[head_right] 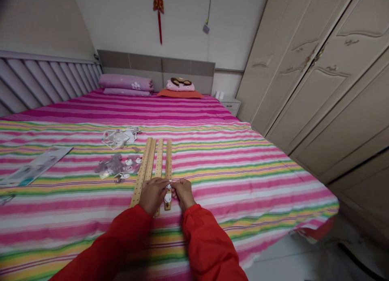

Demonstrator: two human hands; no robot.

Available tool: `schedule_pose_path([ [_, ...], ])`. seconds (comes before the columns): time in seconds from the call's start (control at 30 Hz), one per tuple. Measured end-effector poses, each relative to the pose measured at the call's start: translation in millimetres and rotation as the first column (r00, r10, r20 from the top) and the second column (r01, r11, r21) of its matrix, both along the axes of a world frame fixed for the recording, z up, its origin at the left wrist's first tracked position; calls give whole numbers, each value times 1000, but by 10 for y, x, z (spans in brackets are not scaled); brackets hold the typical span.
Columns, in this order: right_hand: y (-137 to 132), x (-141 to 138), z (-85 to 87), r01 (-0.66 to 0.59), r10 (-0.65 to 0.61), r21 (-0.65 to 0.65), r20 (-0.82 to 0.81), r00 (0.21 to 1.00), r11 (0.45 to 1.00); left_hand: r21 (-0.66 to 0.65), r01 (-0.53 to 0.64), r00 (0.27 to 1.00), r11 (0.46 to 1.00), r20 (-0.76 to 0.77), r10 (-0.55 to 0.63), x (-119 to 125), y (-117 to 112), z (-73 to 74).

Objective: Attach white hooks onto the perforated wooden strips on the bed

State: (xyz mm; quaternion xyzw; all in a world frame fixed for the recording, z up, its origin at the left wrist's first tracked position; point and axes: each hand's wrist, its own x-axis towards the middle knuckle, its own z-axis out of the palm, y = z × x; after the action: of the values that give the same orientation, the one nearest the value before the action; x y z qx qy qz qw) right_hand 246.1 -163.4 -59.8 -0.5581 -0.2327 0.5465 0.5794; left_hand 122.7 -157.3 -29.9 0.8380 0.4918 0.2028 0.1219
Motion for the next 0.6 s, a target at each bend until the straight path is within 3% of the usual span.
schedule_pose_path([
  [0.17, 8, 8, 3, -14, 14, -16, 7, 1000, 1000, -19, 41, 999, 999, -5, -41, -8, 66, 57],
  [0.37, 1, 47, 16, -67, 68, -22, 16, 998, 997, -45, 176, 979, 983, -97, -180, -50, 138, 143],
  [0.47, 5, 45, 5, -79, 79, -31, 26, 997, 996, -44, 213, 967, 976, -136, -217, -102, 145, 97],
  [0.6, 28, 29, -40, -78, 79, -39, 43, 996, 996, 27, 187, 974, 982, -135, -181, -149, 106, -37],
])
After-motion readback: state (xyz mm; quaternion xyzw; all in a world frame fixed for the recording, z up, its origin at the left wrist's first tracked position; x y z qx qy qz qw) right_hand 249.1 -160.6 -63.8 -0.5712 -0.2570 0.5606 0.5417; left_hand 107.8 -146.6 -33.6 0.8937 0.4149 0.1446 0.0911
